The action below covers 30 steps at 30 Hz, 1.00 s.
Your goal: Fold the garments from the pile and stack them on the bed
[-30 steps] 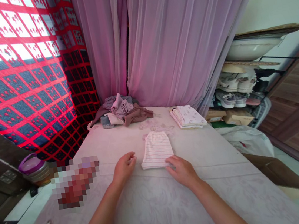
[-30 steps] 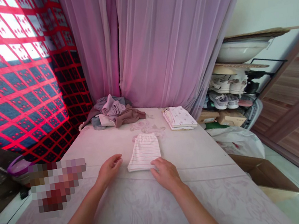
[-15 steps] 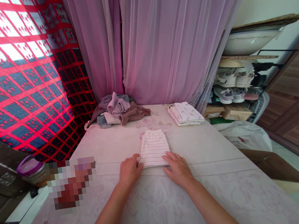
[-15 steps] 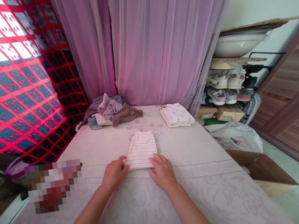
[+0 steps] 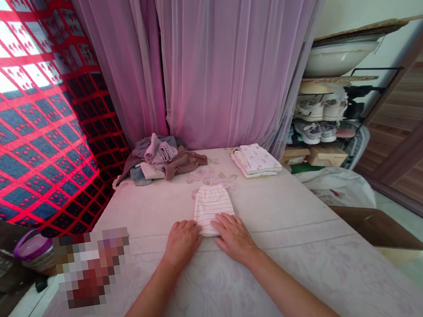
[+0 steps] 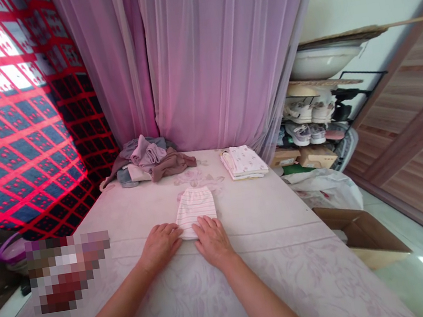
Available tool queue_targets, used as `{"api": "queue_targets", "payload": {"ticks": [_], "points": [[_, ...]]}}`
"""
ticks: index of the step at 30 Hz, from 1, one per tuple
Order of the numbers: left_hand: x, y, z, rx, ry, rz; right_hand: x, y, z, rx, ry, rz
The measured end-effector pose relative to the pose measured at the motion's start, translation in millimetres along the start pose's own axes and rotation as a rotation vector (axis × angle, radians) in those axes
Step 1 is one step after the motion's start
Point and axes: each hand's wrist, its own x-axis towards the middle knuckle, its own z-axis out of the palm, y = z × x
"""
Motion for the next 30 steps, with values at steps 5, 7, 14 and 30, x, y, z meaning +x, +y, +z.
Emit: {"api": "queue_targets", "payload": {"ticks": [5, 7, 14, 30], "points": [[1.8, -0.5, 3.1, -0.020, 0.024, -0.024, 11.6, -7.0, -0.7, -0.016, -0.017, 0.026], [1.6, -0.7, 2.3, -0.034, 0.021, -0.044, 16.6, -8.1, -3.6, -0.029, -0.040, 0.040], [1.4, -1.2, 3.1, -0.116, 0.074, -0.029, 32.0, -6.9, -22.2, -0.024, -0.148, 0.056], [43.2, 16.0, -27.3, -0.136, 0.064, -0.091, -6.0, -23.6, -27.1, 1.756, -0.006, 1.081]]}}
